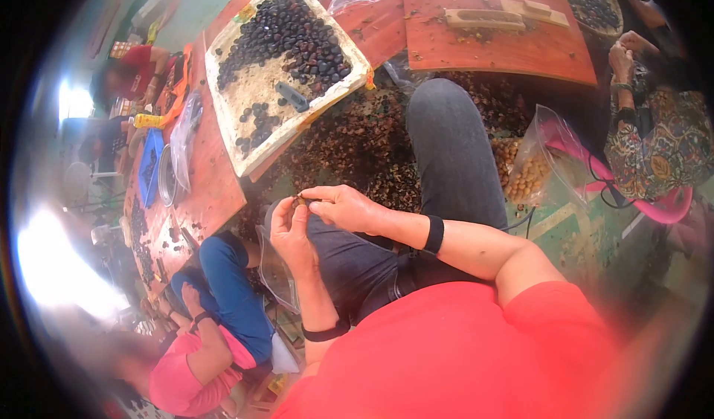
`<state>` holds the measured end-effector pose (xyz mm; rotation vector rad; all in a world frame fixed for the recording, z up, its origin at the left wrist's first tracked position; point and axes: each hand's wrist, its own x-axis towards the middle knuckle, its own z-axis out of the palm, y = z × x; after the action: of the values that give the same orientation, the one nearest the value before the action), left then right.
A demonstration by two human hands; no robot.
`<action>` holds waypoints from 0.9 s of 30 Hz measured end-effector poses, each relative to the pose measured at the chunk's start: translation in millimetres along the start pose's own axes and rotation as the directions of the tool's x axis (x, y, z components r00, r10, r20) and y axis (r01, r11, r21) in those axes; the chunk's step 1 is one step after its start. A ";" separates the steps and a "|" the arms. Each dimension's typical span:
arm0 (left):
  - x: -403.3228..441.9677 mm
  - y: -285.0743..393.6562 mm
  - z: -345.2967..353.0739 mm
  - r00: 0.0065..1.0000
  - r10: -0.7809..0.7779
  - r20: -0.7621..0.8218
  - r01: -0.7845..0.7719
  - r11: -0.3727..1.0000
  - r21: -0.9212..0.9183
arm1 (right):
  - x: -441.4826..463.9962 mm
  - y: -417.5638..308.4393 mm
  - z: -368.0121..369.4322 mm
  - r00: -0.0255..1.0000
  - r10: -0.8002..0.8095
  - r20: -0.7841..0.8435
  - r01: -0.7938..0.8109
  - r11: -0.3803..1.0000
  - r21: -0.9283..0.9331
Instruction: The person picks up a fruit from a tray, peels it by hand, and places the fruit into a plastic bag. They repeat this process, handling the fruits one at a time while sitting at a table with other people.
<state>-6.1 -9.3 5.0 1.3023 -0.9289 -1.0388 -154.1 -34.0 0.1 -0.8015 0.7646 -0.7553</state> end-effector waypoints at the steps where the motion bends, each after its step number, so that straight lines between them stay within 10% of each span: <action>1: -0.4 1.9 0.3 1.000 -0.003 -0.005 0.003 1.000 0.026 | -1.4 -2.8 -0.6 1.000 0.000 -0.002 0.000 1.000 0.000; 6: 0.4 -0.4 -21.9 0.989 -0.052 0.139 0.061 0.996 -0.061 | 20.6 7.3 -22.3 0.985 -0.031 -0.167 0.031 1.000 -0.006; 9: -1.3 8.6 -22.7 0.966 -0.158 0.206 0.200 0.959 -0.201 | 16.5 -7.2 -31.8 0.990 0.014 -0.141 0.030 0.951 0.306; 12: 2.1 6.9 -18.6 0.975 -0.210 0.076 0.223 0.906 -0.361 | 7.3 -7.2 -27.1 0.994 0.038 0.105 -0.052 0.989 0.139; 15: 0.5 4.3 -18.7 0.978 -0.201 0.062 0.210 0.916 -0.342 | 3.6 2.0 -12.6 0.954 -0.288 0.089 0.295 0.835 -0.464; 27: -1.6 -2.9 -17.4 0.985 -0.107 0.133 0.114 0.992 -0.049 | -0.7 -6.1 -11.6 0.880 -0.437 0.185 0.432 0.574 -0.695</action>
<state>9.9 -2.6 1.1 1.2620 -0.9257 -1.2403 -165.7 -40.3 -0.1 -1.7731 0.8923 -0.8978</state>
